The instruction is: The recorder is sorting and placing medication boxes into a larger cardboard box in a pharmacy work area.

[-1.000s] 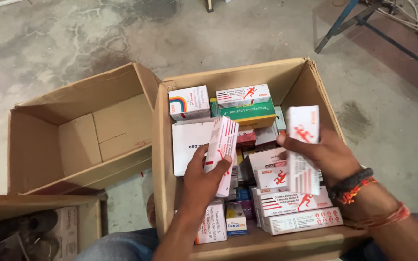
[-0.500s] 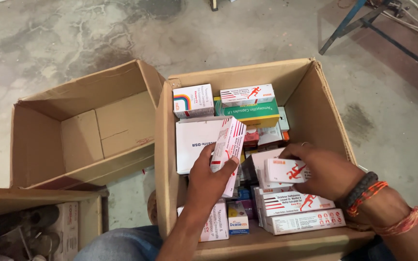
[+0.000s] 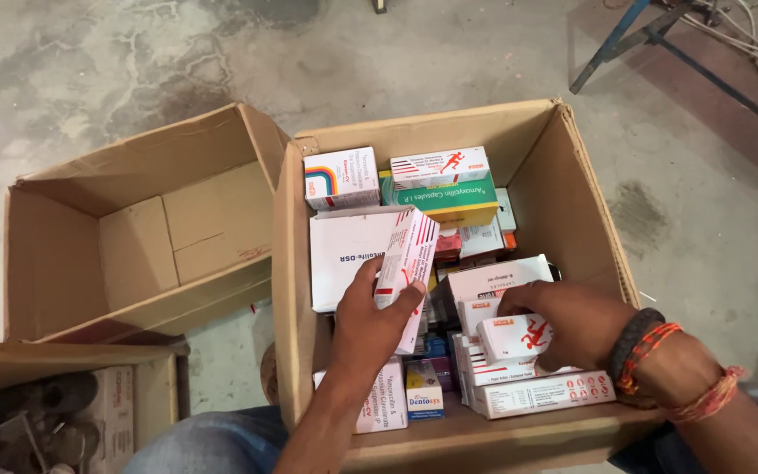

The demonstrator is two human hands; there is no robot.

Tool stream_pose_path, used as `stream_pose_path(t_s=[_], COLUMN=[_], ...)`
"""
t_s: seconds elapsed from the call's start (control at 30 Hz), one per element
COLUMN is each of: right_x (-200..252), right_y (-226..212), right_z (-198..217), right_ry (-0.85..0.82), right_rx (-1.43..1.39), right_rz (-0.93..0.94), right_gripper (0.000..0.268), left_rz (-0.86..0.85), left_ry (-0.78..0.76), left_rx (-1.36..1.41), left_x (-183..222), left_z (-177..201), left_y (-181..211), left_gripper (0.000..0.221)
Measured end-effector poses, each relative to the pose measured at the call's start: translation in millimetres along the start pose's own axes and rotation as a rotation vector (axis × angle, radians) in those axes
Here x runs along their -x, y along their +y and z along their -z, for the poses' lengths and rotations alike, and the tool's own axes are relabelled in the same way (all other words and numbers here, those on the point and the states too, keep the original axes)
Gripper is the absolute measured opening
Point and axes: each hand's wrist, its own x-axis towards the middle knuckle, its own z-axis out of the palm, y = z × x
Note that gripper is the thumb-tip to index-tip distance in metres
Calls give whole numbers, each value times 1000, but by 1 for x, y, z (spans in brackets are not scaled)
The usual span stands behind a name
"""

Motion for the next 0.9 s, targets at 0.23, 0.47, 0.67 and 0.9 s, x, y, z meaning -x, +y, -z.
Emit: stream_pose_path(t_s=[0.23, 0.47, 0.67, 0.9], right_x=[-8, -9, -9, -56], right_y=[17, 30, 6, 30], right_z=[-3, 7, 9, -20], right_ry=[76, 622, 731, 625], right_rx=[-11, -107, -147, 139], right_rz=[100, -1, 52, 94], right_gripper=[78, 73, 72, 61], left_rz=[-56, -59, -70, -91], left_ry=[17, 33, 37, 22], left_rx=[-34, -47, -17, -35], left_x=[-4, -2, -3, -1], left_z=[-1, 0, -1, -1], left_y=[-8, -2, -3, -5], left_gripper=[57, 54, 52, 52])
